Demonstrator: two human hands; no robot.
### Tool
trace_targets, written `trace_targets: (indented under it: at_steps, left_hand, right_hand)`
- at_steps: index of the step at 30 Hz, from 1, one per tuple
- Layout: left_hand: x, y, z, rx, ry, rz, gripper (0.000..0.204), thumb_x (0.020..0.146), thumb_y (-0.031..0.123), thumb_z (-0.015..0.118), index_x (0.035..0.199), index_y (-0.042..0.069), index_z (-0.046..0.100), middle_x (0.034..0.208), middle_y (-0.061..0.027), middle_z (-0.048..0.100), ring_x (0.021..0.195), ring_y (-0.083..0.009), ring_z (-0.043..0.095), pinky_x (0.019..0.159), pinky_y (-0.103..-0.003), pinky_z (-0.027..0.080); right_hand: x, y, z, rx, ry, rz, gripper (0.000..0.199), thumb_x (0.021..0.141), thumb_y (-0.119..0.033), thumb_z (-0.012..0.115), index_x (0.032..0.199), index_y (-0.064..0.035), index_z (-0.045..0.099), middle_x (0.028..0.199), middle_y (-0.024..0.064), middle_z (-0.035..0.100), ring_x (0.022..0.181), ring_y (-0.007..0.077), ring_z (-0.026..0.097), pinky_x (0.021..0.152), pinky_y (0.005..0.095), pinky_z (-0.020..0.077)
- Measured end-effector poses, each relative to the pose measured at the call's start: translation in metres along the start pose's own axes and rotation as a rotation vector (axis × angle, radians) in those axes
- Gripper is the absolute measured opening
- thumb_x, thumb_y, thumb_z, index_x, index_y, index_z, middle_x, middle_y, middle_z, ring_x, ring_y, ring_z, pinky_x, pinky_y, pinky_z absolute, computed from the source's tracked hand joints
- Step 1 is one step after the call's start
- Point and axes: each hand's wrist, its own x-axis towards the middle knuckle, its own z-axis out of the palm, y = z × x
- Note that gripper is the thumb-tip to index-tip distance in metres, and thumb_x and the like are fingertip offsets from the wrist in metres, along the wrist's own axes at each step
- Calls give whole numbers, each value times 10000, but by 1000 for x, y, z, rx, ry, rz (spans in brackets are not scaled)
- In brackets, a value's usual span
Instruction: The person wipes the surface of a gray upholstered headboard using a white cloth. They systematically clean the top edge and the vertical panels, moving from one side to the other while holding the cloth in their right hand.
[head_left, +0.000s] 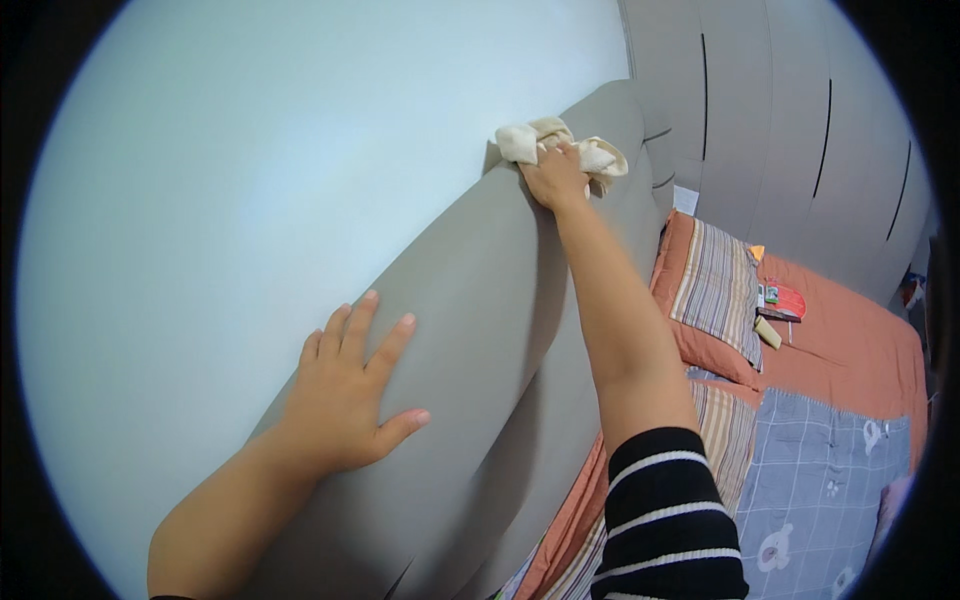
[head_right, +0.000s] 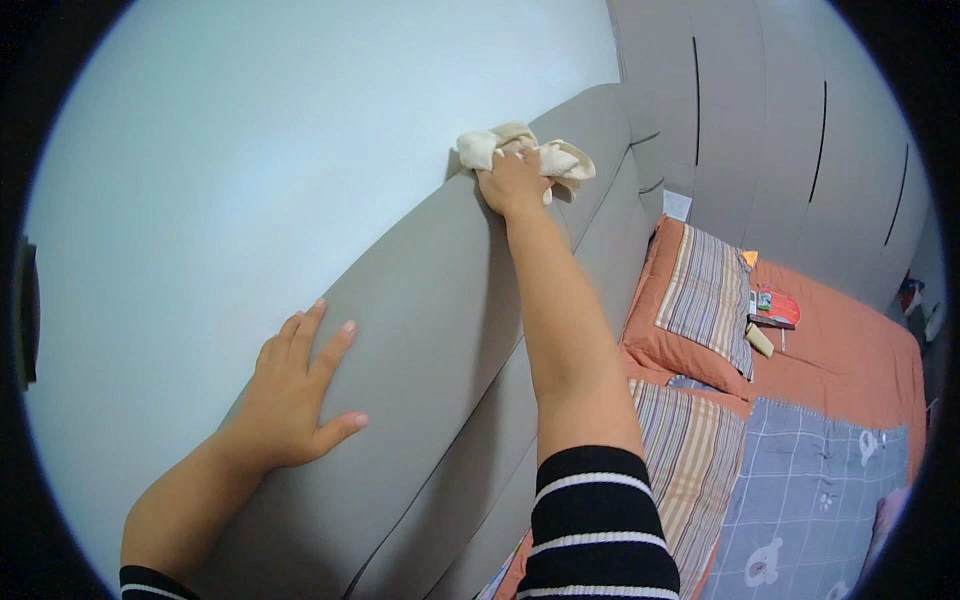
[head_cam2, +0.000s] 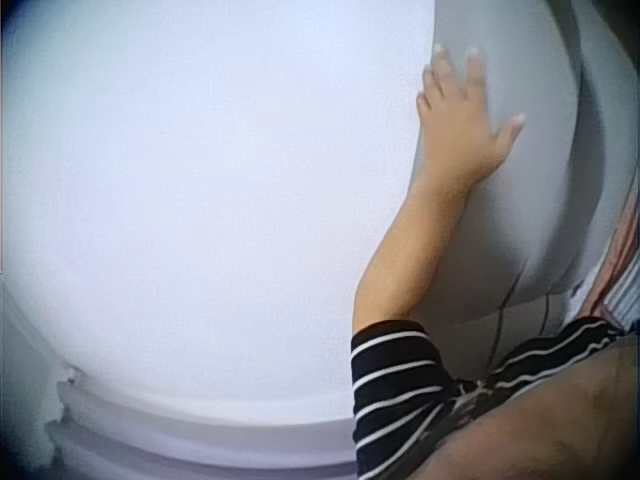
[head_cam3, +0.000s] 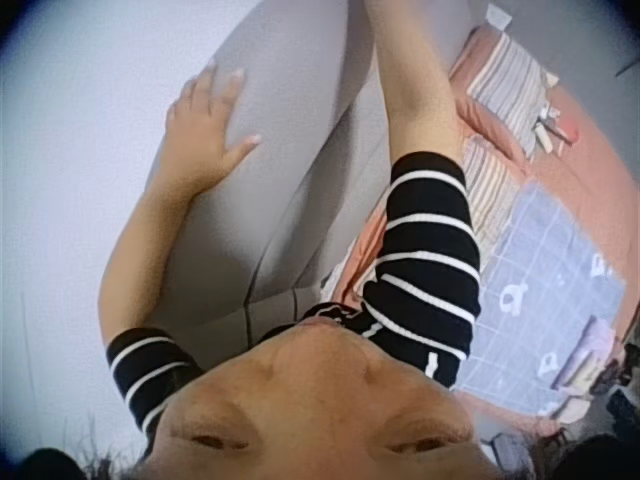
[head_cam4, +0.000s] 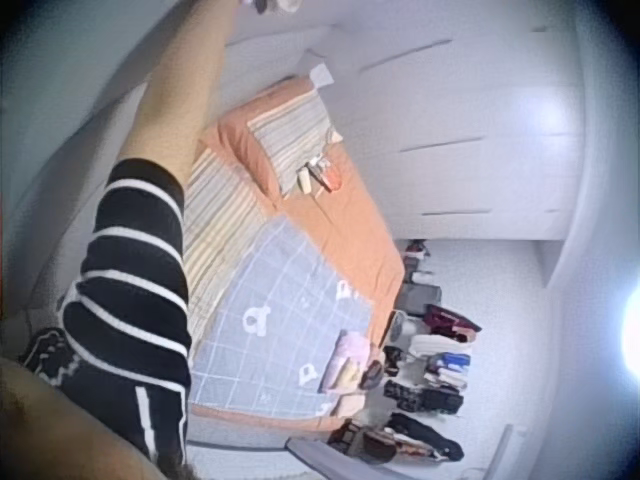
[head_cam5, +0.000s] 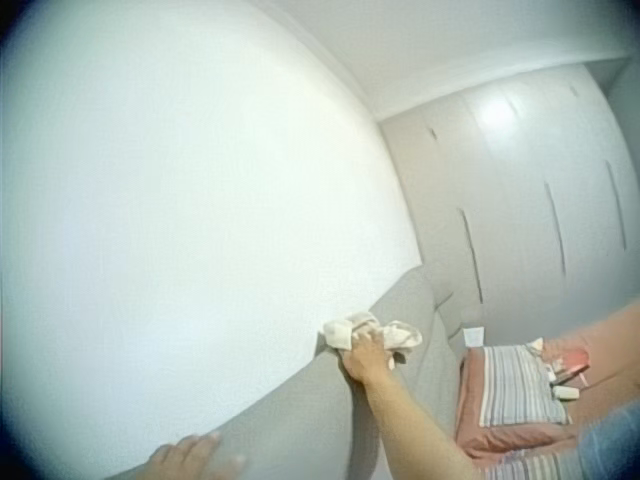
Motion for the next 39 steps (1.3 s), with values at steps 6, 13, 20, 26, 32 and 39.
trace_targets:
  at_steps: [6, 13, 20, 26, 32, 39]
  left_hand:
    - [10, 6, 10, -21, 49, 24, 825, 801, 512, 636, 1429, 55, 357, 1458, -312, 251, 1282, -487, 311, 1020, -562, 288]
    - [3, -1, 8, 10, -7, -21, 826, 784, 526, 645, 1431, 92, 371, 1463, -292, 263, 1296, -487, 297, 1012, -597, 276]
    - [9, 3, 2, -33, -24, 8, 835, 792, 492, 647, 1423, 31, 353, 1456, -326, 238, 1291, -492, 302, 1040, -552, 276]
    - [8, -1, 5, -48, 40, 39, 818, 800, 511, 632, 1421, 49, 365, 1443, -333, 262, 1267, -493, 332, 1017, -552, 298]
    - [3, -3, 9, -33, 56, 34, 809, 809, 522, 621, 1421, 59, 368, 1437, -331, 270, 1255, -487, 344, 996, -554, 311]
    - [4, 4, 4, -15, 44, -3, 816, 797, 535, 631, 1410, 56, 384, 1458, -308, 244, 1287, -474, 304, 1013, -556, 290]
  right_hand:
    - [-70, -3, -37, 235, -96, -358, 376, 842, -369, 619, 1122, -123, 662, 1266, 170, 546, 1232, 350, 439, 984, 476, 392]
    - [-201, -44, -74, 455, -257, -1010, 511, 646, -140, 679, 1155, -167, 648, 1271, 117, 538, 1273, 324, 430, 1015, 462, 366]
    - [-99, -5, -29, 262, 125, -636, 473, 672, 28, 578, 1102, -150, 663, 1189, 147, 565, 1119, 384, 505, 957, 471, 416]
    - [20, 11, -26, -297, 110, -148, 362, 849, -83, 467, 1144, -171, 657, 1177, 98, 594, 1110, 341, 513, 936, 499, 435]
    - [20, 25, -7, -193, -126, -275, 426, 816, -33, 463, 1183, -149, 647, 1212, 155, 567, 1152, 361, 496, 990, 483, 408]
    - [-91, -16, -55, 307, -295, -517, 510, 704, 62, 485, 1151, -113, 654, 1196, 223, 548, 1170, 389, 481, 1026, 433, 380]
